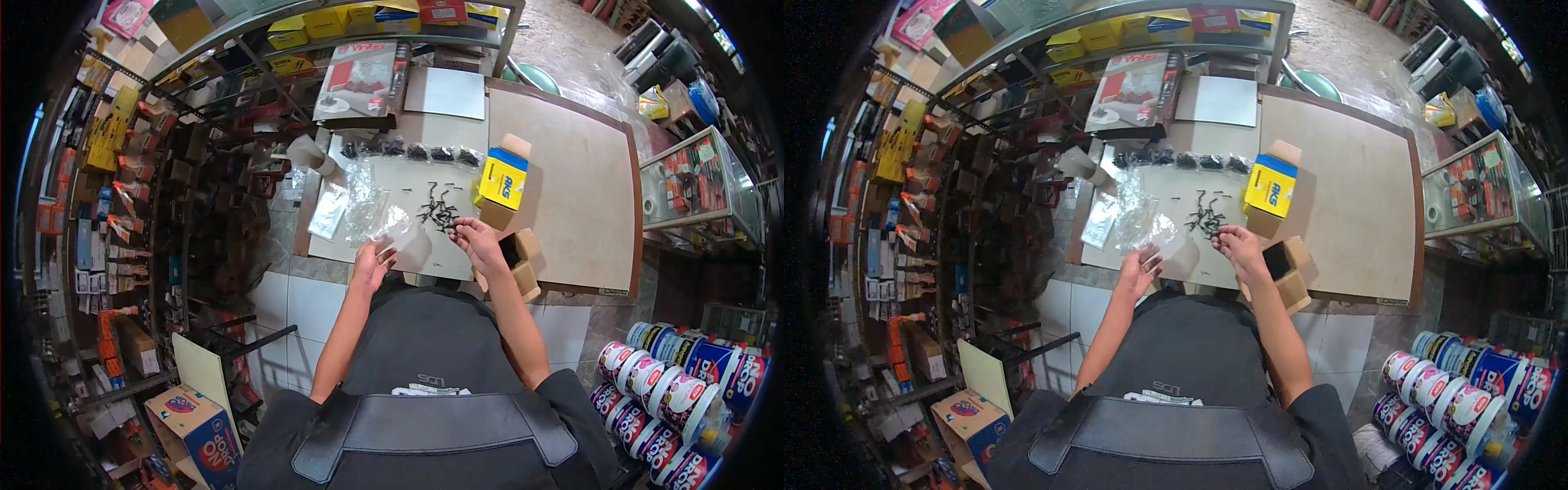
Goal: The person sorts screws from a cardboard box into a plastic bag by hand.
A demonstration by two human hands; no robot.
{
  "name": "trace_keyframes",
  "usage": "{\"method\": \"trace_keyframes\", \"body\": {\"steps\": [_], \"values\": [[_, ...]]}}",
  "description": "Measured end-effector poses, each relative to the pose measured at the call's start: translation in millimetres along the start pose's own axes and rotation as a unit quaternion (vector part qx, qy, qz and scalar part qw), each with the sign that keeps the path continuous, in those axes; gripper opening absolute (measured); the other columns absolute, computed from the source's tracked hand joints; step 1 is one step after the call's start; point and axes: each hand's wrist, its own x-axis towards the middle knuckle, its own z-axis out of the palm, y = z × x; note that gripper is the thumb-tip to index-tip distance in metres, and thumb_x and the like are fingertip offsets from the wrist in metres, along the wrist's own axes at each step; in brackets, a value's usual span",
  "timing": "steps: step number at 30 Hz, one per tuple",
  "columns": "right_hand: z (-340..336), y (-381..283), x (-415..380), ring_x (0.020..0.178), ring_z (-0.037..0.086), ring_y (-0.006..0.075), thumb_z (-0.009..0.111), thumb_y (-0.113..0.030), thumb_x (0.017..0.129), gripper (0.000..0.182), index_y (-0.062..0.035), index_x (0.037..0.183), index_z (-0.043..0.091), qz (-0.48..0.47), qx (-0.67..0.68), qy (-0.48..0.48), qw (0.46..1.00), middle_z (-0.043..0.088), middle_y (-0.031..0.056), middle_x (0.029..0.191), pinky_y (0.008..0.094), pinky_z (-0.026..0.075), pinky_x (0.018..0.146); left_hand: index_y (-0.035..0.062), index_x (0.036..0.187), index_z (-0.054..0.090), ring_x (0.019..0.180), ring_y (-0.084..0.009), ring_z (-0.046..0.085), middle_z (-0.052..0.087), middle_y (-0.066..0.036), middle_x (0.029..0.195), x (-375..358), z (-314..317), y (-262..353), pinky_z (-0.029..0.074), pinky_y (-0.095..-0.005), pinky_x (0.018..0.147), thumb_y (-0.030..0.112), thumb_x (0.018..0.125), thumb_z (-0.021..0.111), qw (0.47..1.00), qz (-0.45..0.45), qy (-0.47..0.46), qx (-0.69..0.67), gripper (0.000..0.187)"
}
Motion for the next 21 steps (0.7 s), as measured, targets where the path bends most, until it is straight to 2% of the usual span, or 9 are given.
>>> {"method": "trace_keyframes", "body": {"steps": [5,6,9,13,15,17,19,20,21], "values": [[31.1,12.1,43.5,0.095,0.065,0.0217,0.051,0.005,0.093,0.018,0.0099,0.11,0.056,0.007,-0.112,0.08,0.99,0.062,0.0152,0.104,0.0318,0.057,0.086,0.0073,0.127,0.053,0.094,-0.0221,0.064,0.062,-0.01,0.118,-0.8,-20.8,23.9,0.054,-0.0367,0.074,0.018,0.097,0.051,1.0,0.003,0.003,-0.024,0.032],[32.7,15.0,50.5,0.095,0.067,0.0216,0.05,0.004,0.095,0.029,0.0097,0.123,0.054,0.025,-0.135,0.088,0.987,0.064,0.0185,0.112,0.0284,0.057,0.083,0.0073,0.127,0.053,0.094,-0.0221,0.064,0.062,-0.01,0.118,0.4,-27.4,26.9,0.054,-0.0367,0.074,0.018,0.097,0.051,1.0,0.003,0.004,-0.025,0.032],[40.2,24.3,58.9,0.096,0.068,0.0227,0.049,0.002,0.096,0.035,0.0103,0.13,0.051,-0.014,-0.061,0.076,0.995,0.065,0.02,0.116,0.029,0.057,0.083,0.0075,0.126,0.053,0.094,-0.0217,0.064,0.062,-0.009,0.117,7.2,-41.8,34.4,0.054,-0.0361,0.074,0.018,0.097,0.052,1.0,-0.004,0.0,-0.028,0.031],[60.1,16.5,34.8,0.097,0.068,0.0219,0.049,-0.001,0.097,0.036,0.009,0.131,0.052,-0.05,-0.078,0.108,0.99,0.066,0.0178,0.117,0.028,0.055,0.08,0.0089,0.125,0.054,0.094,-0.0206,0.064,0.062,-0.007,0.116,13.0,-55.5,43.5,0.054,-0.0358,0.074,0.019,0.097,0.051,0.999,-0.021,-0.009,-0.024,0.031],[65.5,3.1,8.8,0.094,0.069,0.0202,0.051,-0.004,0.097,0.032,0.0059,0.126,0.057,-0.138,-0.203,0.132,0.96,0.068,0.0138,0.112,0.0261,0.054,0.076,0.0094,0.126,0.054,0.094,-0.0202,0.064,0.062,-0.007,0.116,15.6,-61.0,49.2,0.054,-0.0357,0.074,0.019,0.097,0.051,0.999,-0.026,-0.01,-0.019,0.03],[62.9,-6.5,-15.7,0.091,0.069,0.0158,0.051,-0.005,0.097,0.025,0.0017,0.119,0.062,-0.13,-0.23,0.172,0.949,0.07,0.0114,0.107,0.024,0.052,0.073,0.0099,0.126,0.055,0.093,-0.0197,0.064,0.062,-0.006,0.117,18.6,-65.5,53.5,0.054,-0.0353,0.074,0.019,0.098,0.05,0.999,-0.029,-0.024,-0.011,0.031],[47.9,-9.3,-31.9,0.086,0.07,0.0204,0.057,-0.015,0.094,0.025,0.0033,0.111,0.061,-0.145,-0.382,0.281,0.869,0.071,0.0162,0.099,0.0326,0.054,0.07,0.0099,0.126,0.055,0.093,-0.0197,0.064,0.062,-0.006,0.117,17.2,-66.7,59.7,0.054,-0.0352,0.074,0.019,0.098,0.05,0.999,-0.032,-0.029,-0.009,0.031],[42.2,-10.1,-40.0,0.086,0.07,0.0204,0.057,-0.015,0.094,0.025,0.0033,0.111,0.061,-0.145,-0.381,0.284,0.868,0.071,0.0162,0.099,0.0326,0.054,0.07,0.0099,0.126,0.055,0.093,-0.0197,0.064,0.062,-0.006,0.117,16.8,-66.2,63.8,0.054,-0.0352,0.075,0.019,0.098,0.05,0.999,-0.032,-0.033,-0.006,0.031],[38.8,-11.5,-49.2,0.088,0.07,0.0261,0.058,-0.018,0.092,0.026,0.0027,0.108,0.061,-0.117,-0.481,0.315,0.81,0.071,0.0187,0.098,0.0365,0.054,0.075,0.0099,0.126,0.055,0.093,-0.0197,0.064,0.062,-0.006,0.117,17.8,-66.6,66.5,0.054,-0.0352,0.075,0.019,0.098,0.05,0.999,-0.035,-0.035,-0.005,0.031]]}}
